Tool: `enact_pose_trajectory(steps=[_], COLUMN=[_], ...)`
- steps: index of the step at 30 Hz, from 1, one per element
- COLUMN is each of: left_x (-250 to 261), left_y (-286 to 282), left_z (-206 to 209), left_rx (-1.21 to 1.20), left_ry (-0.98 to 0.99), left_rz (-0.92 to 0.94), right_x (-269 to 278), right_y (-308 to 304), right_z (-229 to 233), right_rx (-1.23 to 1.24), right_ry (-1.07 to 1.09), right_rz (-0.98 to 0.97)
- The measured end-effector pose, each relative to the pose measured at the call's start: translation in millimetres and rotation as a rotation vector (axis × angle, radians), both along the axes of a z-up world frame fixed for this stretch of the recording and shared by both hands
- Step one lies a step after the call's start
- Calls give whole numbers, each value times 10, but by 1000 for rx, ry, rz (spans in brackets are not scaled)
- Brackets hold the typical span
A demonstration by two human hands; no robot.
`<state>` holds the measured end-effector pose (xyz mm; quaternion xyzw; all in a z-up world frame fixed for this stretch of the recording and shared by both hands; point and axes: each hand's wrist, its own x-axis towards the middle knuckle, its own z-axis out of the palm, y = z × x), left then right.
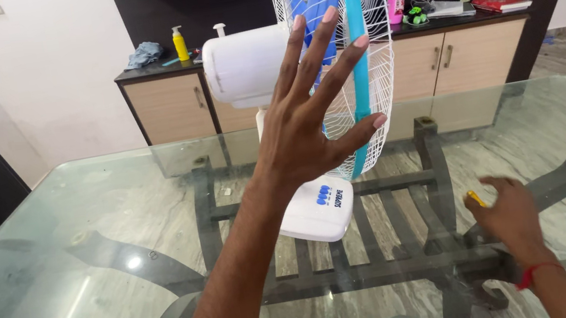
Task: The person uses a screwdriver to loosen screws on the front grill of a table fan, then removes the grill. They proceed to unscrew the central nut holding the fan blades and remove the blades from the motor shaft.
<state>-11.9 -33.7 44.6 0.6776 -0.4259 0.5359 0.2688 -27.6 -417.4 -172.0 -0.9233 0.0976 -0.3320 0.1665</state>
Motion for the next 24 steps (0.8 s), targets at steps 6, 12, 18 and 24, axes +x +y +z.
enact_pose_trajectory(steps=[6, 12, 18, 24], left_x=[-98, -153, -189, -207], left_y=[-65, -66, -60, -83], left_z=[-110, -146, -143, -150], left_rx=[-37, -22, -23, -45], left_ry=[-14, -11, 3, 4], left_rz=[-1, 16, 27, 13], right_x=[-38, -4, 135, 47], right_y=[-244, -202, -215, 256], right_z=[-345, -229, -163, 175], right_rx=[46, 67, 174, 373], right_ry=[317, 410, 446, 52], right_rz=[-178, -169, -15, 419])
